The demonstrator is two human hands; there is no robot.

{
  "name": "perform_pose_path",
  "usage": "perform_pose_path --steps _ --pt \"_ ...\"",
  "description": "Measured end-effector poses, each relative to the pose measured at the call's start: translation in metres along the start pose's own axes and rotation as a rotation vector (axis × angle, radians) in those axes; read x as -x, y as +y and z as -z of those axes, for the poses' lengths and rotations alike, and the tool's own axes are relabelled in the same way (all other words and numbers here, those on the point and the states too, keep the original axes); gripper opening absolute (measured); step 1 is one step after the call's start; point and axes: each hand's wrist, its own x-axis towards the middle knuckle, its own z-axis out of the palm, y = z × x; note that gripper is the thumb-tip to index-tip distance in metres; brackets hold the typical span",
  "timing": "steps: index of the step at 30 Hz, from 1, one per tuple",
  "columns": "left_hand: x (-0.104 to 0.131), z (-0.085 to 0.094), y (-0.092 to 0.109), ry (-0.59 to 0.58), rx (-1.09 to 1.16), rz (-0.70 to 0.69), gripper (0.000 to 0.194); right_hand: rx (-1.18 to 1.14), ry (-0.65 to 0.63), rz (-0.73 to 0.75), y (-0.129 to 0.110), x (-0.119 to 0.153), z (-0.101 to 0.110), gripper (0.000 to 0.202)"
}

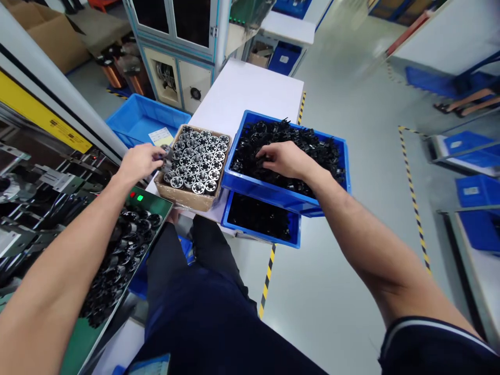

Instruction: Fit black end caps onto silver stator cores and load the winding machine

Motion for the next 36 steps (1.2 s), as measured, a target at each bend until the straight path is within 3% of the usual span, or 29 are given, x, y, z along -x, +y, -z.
perform_pose_path --steps 2,5,8,10,12,15,18,21,26,28,33,36 --pt "0.025 0.007 0.005 0.126 0.281 0.054 0.043 -0.1 0.046 0.007 0.007 0.003 0.002 0.044" --pt "0.076 0.012 0.026 0.2 1.058 0.206 0.044 -0.185 0.118 0.066 0.012 0.008 0.003 0.041" --pt "0.137 0.011 0.053 0.09 1.532 0.346 0.06 -0.169 0.202 0.09 0.009 0.012 0.0 0.032" --pt "0.178 0.004 0.068 0.003 1.71 0.414 0.054 -0.199 0.258 0.071 0.006 0.014 -0.003 0.03" --pt "0.215 -0.01 0.078 -0.038 1.804 0.498 0.043 -0.221 0.303 0.043 0.004 0.015 -0.007 0.031" --pt "0.261 -0.041 0.088 -0.032 1.757 0.601 0.048 -0.199 0.373 0.005 0.004 0.016 -0.01 0.034" --pt "0.299 -0.068 0.093 -0.047 1.677 0.587 0.059 -0.117 0.48 -0.024 0.004 0.018 -0.012 0.026" --pt "0.332 -0.078 0.095 -0.01 1.627 0.556 0.062 -0.023 0.551 -0.076 0.003 0.017 -0.011 0.025" --pt "0.364 -0.066 0.096 -0.032 1.644 0.54 0.088 -0.059 0.707 -0.31 0.003 0.005 -0.012 0.035" --pt "0.367 -0.062 0.098 -0.026 1.684 0.519 0.076 -0.089 0.758 -0.374 0.004 -0.001 -0.013 0.035" --pt "0.357 -0.067 0.103 -0.024 1.846 0.467 0.061 -0.038 0.703 -0.324 0.016 -0.006 -0.007 0.031" --pt "0.346 -0.069 0.112 -0.041 1.925 0.453 0.059 -0.114 0.736 -0.34 0.001 0.01 0.001 0.024"
